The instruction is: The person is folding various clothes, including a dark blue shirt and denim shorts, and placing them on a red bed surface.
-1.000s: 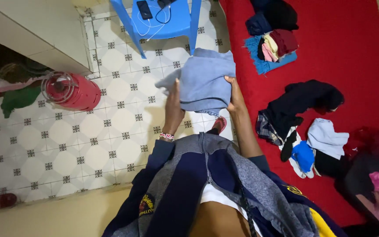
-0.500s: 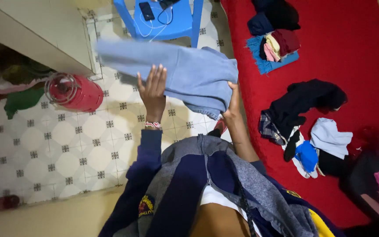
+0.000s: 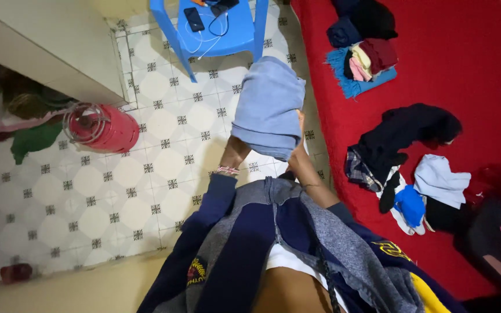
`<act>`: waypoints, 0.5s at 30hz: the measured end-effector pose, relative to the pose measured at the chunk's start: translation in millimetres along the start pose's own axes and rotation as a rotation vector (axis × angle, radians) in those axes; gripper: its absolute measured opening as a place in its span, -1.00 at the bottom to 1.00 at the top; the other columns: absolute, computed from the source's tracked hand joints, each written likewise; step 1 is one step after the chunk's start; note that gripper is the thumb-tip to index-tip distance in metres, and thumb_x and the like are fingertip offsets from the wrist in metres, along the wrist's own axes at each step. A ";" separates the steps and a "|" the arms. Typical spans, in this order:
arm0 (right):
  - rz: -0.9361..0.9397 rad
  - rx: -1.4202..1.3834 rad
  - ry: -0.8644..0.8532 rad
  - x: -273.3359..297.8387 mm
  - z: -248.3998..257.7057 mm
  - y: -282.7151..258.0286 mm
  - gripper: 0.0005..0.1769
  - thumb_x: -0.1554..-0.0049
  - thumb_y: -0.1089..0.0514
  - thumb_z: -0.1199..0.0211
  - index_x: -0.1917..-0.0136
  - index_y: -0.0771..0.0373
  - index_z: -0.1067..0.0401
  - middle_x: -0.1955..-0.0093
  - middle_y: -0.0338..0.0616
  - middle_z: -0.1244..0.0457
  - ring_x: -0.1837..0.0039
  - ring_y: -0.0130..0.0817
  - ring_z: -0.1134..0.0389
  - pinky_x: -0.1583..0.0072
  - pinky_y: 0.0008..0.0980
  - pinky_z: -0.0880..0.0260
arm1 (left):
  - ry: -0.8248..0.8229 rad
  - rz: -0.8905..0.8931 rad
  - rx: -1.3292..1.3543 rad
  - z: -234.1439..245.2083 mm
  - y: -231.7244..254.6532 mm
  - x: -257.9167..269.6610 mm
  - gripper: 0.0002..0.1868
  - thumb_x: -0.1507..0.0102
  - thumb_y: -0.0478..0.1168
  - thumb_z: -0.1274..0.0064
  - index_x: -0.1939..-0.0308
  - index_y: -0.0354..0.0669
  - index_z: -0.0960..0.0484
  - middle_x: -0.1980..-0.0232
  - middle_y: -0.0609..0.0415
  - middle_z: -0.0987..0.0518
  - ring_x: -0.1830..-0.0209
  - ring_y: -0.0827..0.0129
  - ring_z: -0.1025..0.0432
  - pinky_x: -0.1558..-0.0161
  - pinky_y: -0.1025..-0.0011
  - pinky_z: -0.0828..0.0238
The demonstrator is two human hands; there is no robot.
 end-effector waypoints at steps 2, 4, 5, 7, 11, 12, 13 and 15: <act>-0.389 -0.190 0.045 10.3 43.1 74.5 -0.52 -0.18 0.06 -0.04 -0.31 0.26 -0.09 -0.17 -0.18 -0.12 -0.21 -0.46 -0.15 -0.27 -0.41 -0.21 | -0.117 0.012 0.146 -10.8 14.8 -9.5 -0.12 -0.31 0.00 -0.07 -0.65 0.02 -0.03 -0.67 -0.05 -0.03 -0.60 0.15 -0.06 -0.57 0.14 -0.08; -0.178 0.757 -0.190 35.6 92.1 153.8 -0.53 -0.11 0.02 -0.33 -0.22 0.26 -0.41 -0.08 -0.05 -0.37 -0.06 -0.33 -0.36 -0.04 -0.25 -0.47 | -0.226 0.034 0.295 -17.2 36.2 -16.2 -0.04 -0.28 0.06 -0.11 -0.66 0.03 0.02 -0.69 -0.08 0.04 -0.63 0.13 0.01 -0.58 0.12 -0.04; -0.187 0.759 -0.187 49.7 95.6 147.1 -0.53 -0.11 0.02 -0.33 -0.22 0.26 -0.41 -0.08 -0.05 -0.37 -0.06 -0.33 -0.36 -0.04 -0.25 -0.47 | -0.225 0.042 0.299 -21.8 45.9 -23.7 -0.04 -0.28 0.06 -0.11 -0.66 0.03 0.02 -0.69 -0.08 0.04 -0.63 0.13 0.01 -0.58 0.12 -0.04; -0.240 0.575 -0.184 67.8 93.2 136.8 -0.59 -0.19 0.05 -0.20 -0.24 0.29 -0.37 -0.05 -0.08 -0.37 -0.04 -0.37 -0.39 -0.04 -0.29 -0.47 | -0.029 0.033 -0.215 -20.6 71.1 -40.9 -0.04 -0.32 0.33 0.15 -0.70 0.01 -0.03 -0.56 -0.12 -0.04 -0.59 0.10 -0.05 -0.58 0.14 -0.02; -0.380 0.442 -0.181 61.4 67.2 44.5 -0.62 -0.21 0.08 -0.12 -0.24 0.31 -0.35 0.03 -0.07 -0.37 0.04 -0.36 -0.41 0.03 -0.30 -0.44 | 0.257 0.033 -0.781 -27.4 60.9 -71.5 -0.13 -0.40 0.35 0.35 -0.65 -0.06 -0.21 -0.43 -0.12 -0.22 -0.46 0.06 -0.20 -0.52 0.18 -0.08; -0.491 0.420 -0.167 58.4 57.0 17.0 -0.62 -0.20 0.11 -0.12 -0.24 0.32 -0.35 0.07 0.01 -0.36 0.09 -0.28 -0.41 0.07 -0.25 -0.42 | 0.218 -0.044 -0.729 -31.1 57.0 -79.4 -0.17 -0.44 0.33 0.36 -0.63 -0.09 -0.20 -0.49 -0.08 -0.19 -0.51 0.11 -0.14 -0.54 0.21 -0.01; -0.602 0.398 -0.154 55.7 46.7 -10.7 -0.61 -0.19 0.14 -0.13 -0.25 0.33 -0.35 0.12 0.08 -0.36 0.13 -0.20 -0.42 0.11 -0.20 -0.40 | 0.179 -0.119 -0.676 -35.0 53.3 -86.9 -0.21 -0.48 0.31 0.38 -0.62 -0.13 -0.19 -0.55 -0.04 -0.17 -0.55 0.16 -0.07 -0.57 0.25 0.05; -0.590 0.415 -0.179 70.1 65.8 36.6 -0.63 -0.21 0.14 -0.14 -0.25 0.34 -0.33 0.06 0.08 -0.36 0.08 -0.17 -0.39 0.07 -0.18 -0.40 | 0.182 -0.085 -0.400 -16.9 0.7 -103.2 -0.20 -0.51 0.30 0.42 -0.61 -0.21 -0.17 -0.56 -0.12 -0.16 -0.56 0.15 -0.08 -0.56 0.22 0.06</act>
Point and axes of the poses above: each hand's wrist, its own x-axis away from the middle knuckle, its own z-axis out of the back of the hand, y = z × x, the point moved 2 cm from there along -x, towards the middle knuckle
